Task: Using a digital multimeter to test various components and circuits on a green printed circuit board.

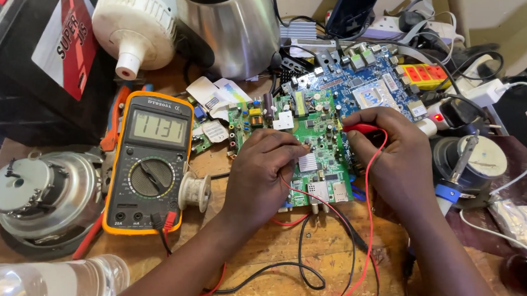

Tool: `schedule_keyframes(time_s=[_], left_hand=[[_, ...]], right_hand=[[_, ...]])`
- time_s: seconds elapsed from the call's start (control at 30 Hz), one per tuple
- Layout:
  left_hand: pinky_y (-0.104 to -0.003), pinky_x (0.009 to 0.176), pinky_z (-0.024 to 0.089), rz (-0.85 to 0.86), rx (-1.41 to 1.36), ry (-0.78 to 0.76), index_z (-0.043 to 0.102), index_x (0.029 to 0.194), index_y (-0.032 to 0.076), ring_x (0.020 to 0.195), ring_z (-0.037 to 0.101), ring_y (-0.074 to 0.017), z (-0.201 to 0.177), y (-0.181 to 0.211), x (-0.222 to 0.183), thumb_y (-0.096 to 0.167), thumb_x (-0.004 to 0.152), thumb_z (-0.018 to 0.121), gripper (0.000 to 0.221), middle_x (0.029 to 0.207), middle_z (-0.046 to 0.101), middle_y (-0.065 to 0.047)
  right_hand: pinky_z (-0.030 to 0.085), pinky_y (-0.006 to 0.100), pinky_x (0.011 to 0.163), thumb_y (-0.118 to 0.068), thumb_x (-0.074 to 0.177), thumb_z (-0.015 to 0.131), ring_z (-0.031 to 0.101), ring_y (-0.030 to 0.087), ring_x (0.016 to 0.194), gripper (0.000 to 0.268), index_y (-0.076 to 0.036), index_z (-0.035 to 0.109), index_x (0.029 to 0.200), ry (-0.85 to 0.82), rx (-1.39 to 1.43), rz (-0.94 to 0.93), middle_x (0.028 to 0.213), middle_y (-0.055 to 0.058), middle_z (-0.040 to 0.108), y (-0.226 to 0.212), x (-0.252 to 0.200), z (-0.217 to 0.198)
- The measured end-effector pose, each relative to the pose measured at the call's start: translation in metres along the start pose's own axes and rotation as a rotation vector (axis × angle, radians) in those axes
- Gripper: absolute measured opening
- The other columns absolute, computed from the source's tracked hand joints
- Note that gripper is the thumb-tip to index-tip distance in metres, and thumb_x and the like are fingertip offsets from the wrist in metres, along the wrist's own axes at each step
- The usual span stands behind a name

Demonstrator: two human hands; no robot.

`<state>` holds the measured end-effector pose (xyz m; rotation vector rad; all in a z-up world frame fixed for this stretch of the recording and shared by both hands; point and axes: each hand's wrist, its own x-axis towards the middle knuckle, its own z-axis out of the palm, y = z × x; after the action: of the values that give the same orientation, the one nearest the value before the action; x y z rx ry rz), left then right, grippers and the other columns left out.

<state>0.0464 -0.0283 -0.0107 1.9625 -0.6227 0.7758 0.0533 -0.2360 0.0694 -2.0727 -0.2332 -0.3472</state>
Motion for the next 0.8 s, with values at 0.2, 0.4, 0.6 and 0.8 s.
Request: schedule_keyframes(time_s=[0.2,0.4,0.6,0.8], left_hand=[[-0.045,0.09,0.062,-0.032,-0.016,-0.016,0.083,0.105,0.01,0.106,0.074,-0.0341,-0.001,0.002,0.001,-0.001,0.098,0.07,0.018,0.099,0.078,-0.009],[-0.046,0.092,0.062,-0.115,-0.092,0.043,0.082,0.111,0.012,0.109,0.074,-0.0346,-0.003,0.005,-0.001,0.0,0.099,0.07,0.021,0.104,0.078,-0.009],[-0.047,0.091,0.061,-0.116,-0.095,0.057,0.081,0.113,0.012,0.108,0.073,-0.0356,-0.002,0.001,-0.002,-0.003,0.097,0.069,0.025,0.104,0.076,-0.009],[-0.05,0.091,0.06,-0.101,-0.083,0.051,0.079,0.113,0.009,0.108,0.072,-0.0371,-0.004,0.005,-0.002,-0.006,0.096,0.068,0.026,0.104,0.075,-0.012]], right_hand=[[0.06,0.041,0.072,0.0,0.103,0.067,0.065,0.024,0.08,0.018,-0.004,0.08,0.115,-0.005,0.033,0.001,0.09,0.019,0.067,0.0,0.001,0.002],[0.055,0.042,0.075,-0.001,0.109,0.056,0.067,0.029,0.079,0.03,-0.004,0.078,0.128,-0.104,0.076,0.016,0.086,0.023,0.075,-0.007,-0.008,0.01],[0.059,0.051,0.083,-0.007,0.109,0.059,0.076,0.04,0.096,0.03,-0.01,0.076,0.133,-0.188,-0.079,-0.249,0.098,0.021,0.079,0.0,-0.003,0.011],[0.056,0.046,0.076,0.0,0.097,0.068,0.068,0.034,0.084,0.027,-0.009,0.083,0.118,-0.175,-0.133,-0.316,0.084,0.014,0.079,0.008,-0.004,0.013]])
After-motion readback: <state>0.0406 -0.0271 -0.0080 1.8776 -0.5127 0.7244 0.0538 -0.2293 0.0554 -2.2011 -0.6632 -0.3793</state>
